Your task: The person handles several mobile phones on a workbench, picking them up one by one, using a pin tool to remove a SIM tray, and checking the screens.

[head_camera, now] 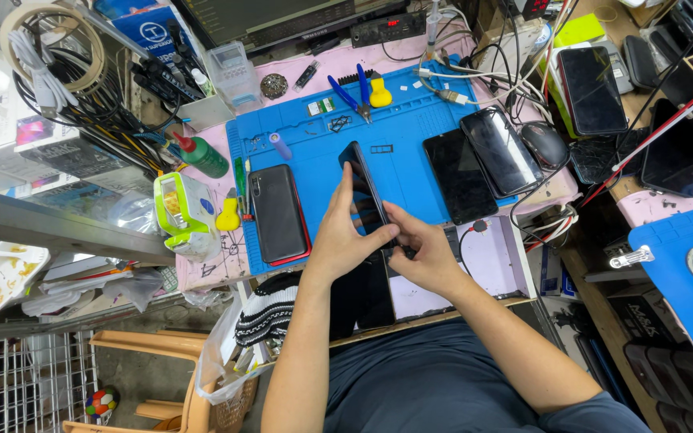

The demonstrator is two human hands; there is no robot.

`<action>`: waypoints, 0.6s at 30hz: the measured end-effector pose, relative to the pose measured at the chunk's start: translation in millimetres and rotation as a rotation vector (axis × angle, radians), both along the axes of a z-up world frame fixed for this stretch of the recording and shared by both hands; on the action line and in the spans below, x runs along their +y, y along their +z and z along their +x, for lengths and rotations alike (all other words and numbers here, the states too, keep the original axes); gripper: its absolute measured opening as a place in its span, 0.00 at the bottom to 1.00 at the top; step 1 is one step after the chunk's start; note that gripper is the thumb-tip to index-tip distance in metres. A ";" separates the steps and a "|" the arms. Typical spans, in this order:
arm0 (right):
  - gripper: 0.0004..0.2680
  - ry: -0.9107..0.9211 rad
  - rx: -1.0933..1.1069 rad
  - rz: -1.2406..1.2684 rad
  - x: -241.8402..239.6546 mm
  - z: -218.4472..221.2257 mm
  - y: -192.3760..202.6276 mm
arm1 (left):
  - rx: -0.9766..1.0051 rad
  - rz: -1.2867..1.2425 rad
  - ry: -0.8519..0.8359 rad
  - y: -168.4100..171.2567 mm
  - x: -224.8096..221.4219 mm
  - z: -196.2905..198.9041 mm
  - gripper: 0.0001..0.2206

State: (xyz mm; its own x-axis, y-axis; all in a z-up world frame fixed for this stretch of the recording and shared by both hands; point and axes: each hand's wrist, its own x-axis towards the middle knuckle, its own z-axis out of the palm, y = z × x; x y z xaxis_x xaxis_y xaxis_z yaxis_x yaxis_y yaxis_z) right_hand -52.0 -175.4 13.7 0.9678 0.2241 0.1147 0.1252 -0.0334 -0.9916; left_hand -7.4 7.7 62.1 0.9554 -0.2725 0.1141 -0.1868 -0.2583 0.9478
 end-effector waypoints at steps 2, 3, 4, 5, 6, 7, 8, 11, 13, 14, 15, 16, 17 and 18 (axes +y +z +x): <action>0.29 -0.024 -0.007 -0.021 2.1 0.2 3.1 | 0.045 -0.035 -0.052 2.8 1.8 1.7 0.55; 0.30 -0.011 -0.061 -0.021 2.1 2.1 3.7 | 0.056 -0.063 -0.073 3.5 2.2 2.8 0.55; 0.30 0.002 -0.112 -0.021 1.7 3.5 3.5 | 0.071 -0.091 -0.095 3.2 2.5 3.0 0.55; 0.31 0.016 -0.163 -0.022 1.5 4.3 3.0 | 0.087 -0.098 -0.101 2.6 2.9 3.8 0.55; 0.31 0.006 -0.114 -0.027 1.2 4.7 2.7 | 0.102 -0.107 -0.105 1.9 3.2 5.1 0.55; 0.31 -0.004 -0.064 -0.032 0.9 4.9 2.7 | 0.117 -0.115 -0.110 1.3 3.6 5.8 0.55; 0.31 -0.013 -0.017 -0.038 0.9 5.8 3.5 | 0.113 -0.129 -0.117 1.3 3.9 6.2 0.55; 0.31 -0.018 0.030 -0.041 1.1 3.7 5.9 | 0.117 -0.142 -0.108 2.4 3.4 5.0 0.54; 0.32 0.009 0.065 -0.003 -1.7 1.7 6.0 | 0.138 -0.115 -0.063 4.6 0.2 3.1 0.54; 0.32 0.021 0.079 0.015 -3.4 3.0 5.4 | 0.084 -0.061 -0.042 6.9 0.0 1.7 0.54; 0.30 0.057 0.048 0.113 -6.3 6.9 4.4 | 0.030 -0.008 -0.021 9.1 -0.1 -1.1 0.53; 0.29 0.093 0.019 0.209 -10.8 12.3 3.2 | -0.023 0.045 0.000 11.1 -0.8 -2.9 0.53; 0.27 0.129 -0.010 0.306 -14.4 17.5 1.8 | -0.061 0.091 -0.001 13.0 -2.0 -2.9 0.54; 0.26 0.086 0.039 0.315 -17.6 24.5 0.4 | -0.095 0.139 -0.005 14.5 -3.4 -4.2 0.54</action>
State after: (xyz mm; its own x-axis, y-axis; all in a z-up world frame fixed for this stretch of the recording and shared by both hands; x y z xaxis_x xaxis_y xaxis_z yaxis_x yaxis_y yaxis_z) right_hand -27.5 -193.0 14.1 0.9518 0.2649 0.1547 0.0760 0.2849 -0.9555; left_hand -11.6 4.3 76.6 0.9408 -0.2964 0.1643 -0.2751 -0.3848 0.8811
